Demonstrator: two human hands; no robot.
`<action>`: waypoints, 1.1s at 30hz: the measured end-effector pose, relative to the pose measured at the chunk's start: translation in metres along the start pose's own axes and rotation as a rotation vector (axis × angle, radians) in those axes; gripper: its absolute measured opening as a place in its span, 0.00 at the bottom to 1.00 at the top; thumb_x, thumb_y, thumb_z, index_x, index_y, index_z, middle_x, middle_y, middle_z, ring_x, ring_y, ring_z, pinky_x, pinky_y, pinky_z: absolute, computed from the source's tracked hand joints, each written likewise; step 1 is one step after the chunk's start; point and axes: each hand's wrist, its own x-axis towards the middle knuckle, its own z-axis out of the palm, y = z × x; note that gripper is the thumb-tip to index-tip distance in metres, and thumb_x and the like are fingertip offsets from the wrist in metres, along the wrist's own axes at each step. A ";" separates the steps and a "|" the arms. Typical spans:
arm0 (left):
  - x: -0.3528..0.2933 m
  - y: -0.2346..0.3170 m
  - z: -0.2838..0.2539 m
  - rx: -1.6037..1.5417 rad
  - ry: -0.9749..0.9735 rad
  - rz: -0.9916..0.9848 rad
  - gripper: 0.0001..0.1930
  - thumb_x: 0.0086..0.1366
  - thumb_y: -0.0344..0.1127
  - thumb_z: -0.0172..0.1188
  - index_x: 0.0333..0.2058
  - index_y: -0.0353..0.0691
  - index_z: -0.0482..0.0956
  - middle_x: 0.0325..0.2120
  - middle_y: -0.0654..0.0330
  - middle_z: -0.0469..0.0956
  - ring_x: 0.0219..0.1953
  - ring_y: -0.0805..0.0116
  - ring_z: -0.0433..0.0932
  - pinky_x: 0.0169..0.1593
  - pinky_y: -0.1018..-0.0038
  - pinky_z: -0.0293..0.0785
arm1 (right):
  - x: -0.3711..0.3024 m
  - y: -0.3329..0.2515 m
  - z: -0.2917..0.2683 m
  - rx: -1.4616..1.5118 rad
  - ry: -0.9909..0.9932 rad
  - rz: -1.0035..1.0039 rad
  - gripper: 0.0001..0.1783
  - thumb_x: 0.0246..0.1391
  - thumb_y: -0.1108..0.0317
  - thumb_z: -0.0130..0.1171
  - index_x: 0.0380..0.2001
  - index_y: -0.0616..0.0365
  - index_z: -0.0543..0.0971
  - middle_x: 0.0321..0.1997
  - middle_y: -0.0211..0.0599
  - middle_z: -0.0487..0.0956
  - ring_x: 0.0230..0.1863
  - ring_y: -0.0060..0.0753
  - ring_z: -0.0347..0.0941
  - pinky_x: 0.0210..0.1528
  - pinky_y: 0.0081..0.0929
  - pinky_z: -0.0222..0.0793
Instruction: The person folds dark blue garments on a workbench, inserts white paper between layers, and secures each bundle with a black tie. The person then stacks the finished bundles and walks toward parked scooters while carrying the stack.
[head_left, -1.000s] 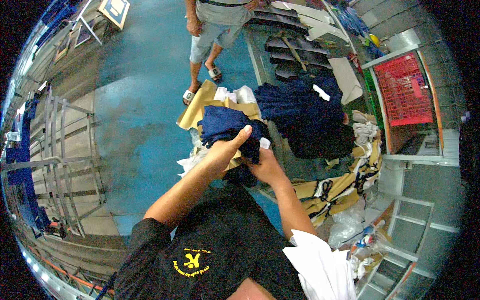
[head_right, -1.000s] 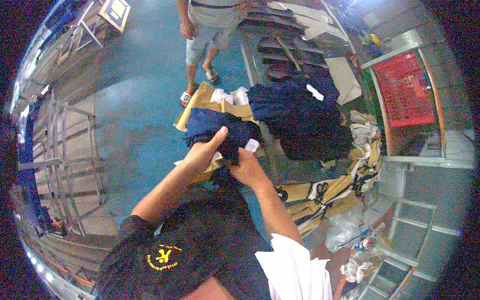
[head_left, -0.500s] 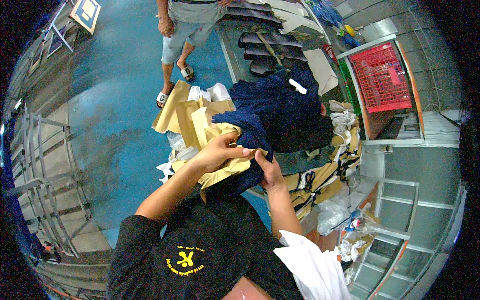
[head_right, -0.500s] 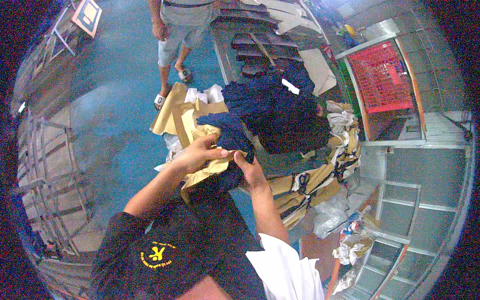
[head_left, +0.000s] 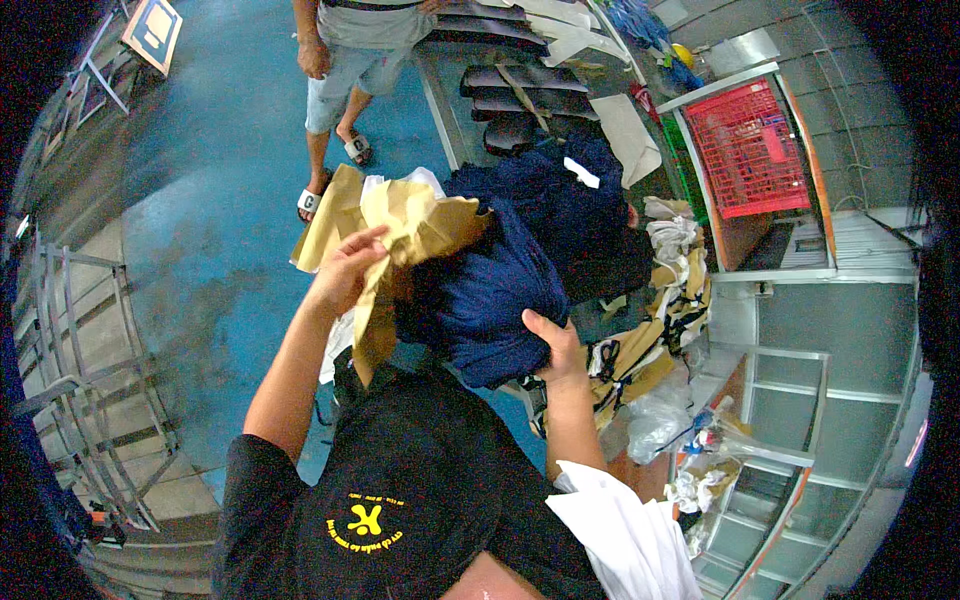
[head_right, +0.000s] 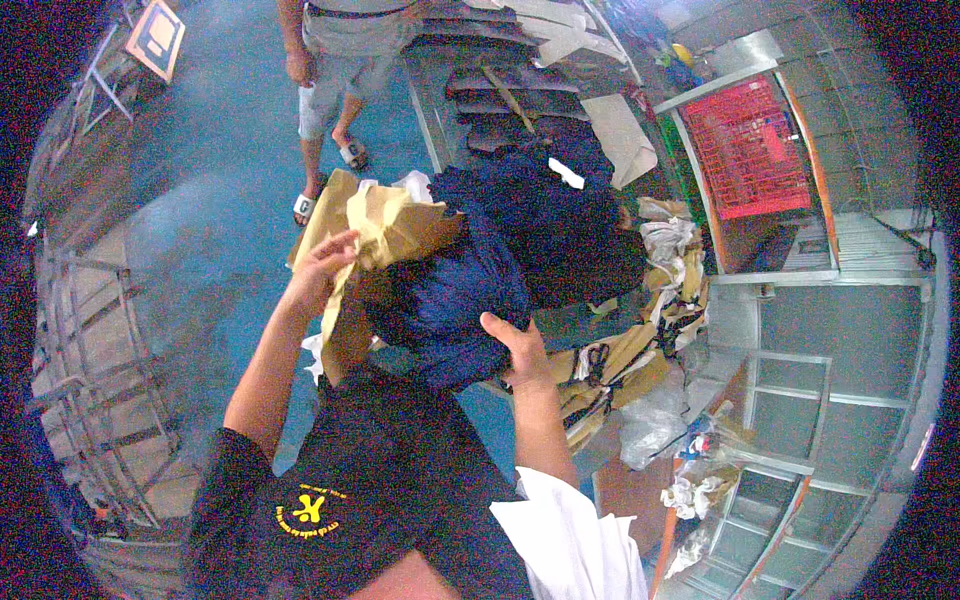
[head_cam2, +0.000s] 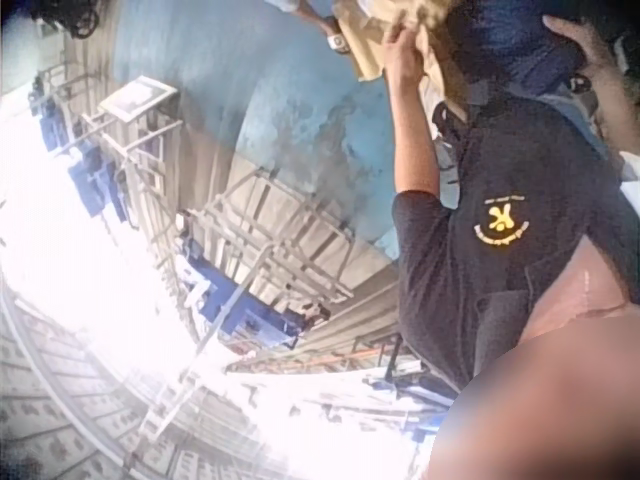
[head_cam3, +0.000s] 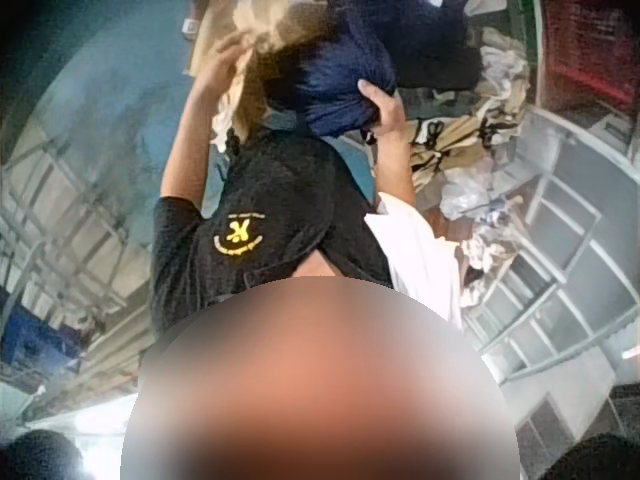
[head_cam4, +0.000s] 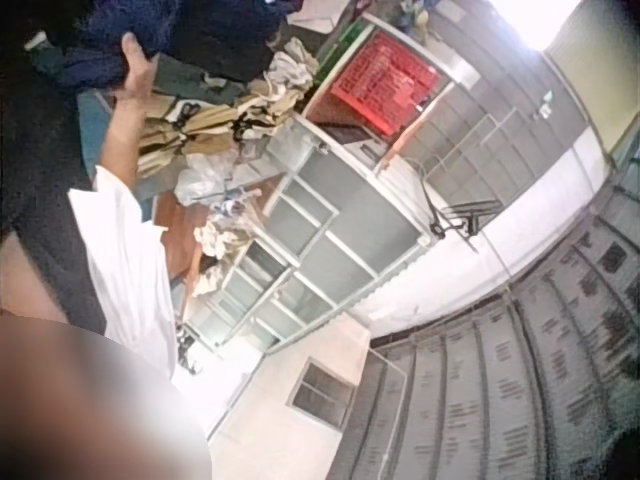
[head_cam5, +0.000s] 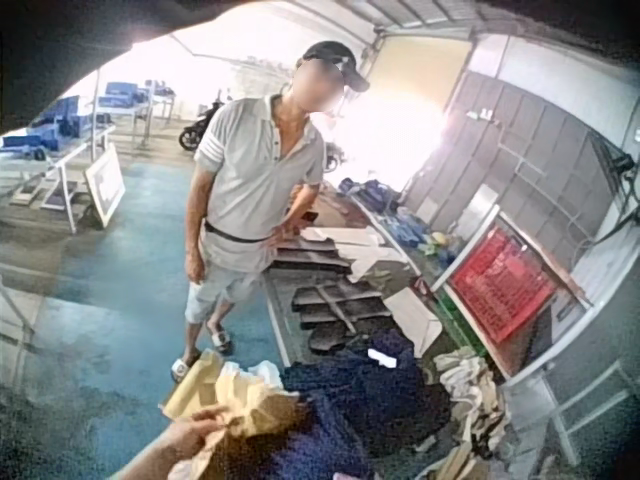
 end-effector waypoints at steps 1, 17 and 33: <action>0.009 0.006 -0.004 0.006 0.071 0.003 0.19 0.61 0.25 0.57 0.52 0.35 0.73 0.33 0.66 0.76 0.36 0.77 0.75 0.43 0.82 0.71 | -0.001 -0.007 0.003 0.019 -0.008 0.017 0.27 0.48 0.75 0.59 0.55 0.64 0.70 0.53 0.45 0.75 0.52 0.44 0.74 0.56 0.42 0.69; 0.015 -0.200 -0.005 1.271 -0.591 -0.164 0.19 0.61 0.48 0.56 0.38 0.35 0.80 0.30 0.50 0.81 0.34 0.54 0.79 0.40 0.64 0.74 | -0.045 -0.048 0.100 -0.712 -0.712 0.149 0.26 0.52 0.62 0.63 0.52 0.61 0.72 0.50 0.38 0.77 0.51 0.31 0.72 0.57 0.31 0.62; -0.014 -0.249 -0.019 1.297 -0.224 -0.287 0.20 0.61 0.49 0.56 0.38 0.35 0.80 0.31 0.49 0.80 0.34 0.53 0.79 0.40 0.63 0.74 | -0.087 -0.070 0.067 -0.460 -0.705 0.203 0.20 0.52 0.61 0.61 0.47 0.58 0.77 0.49 0.44 0.78 0.53 0.39 0.72 0.58 0.34 0.63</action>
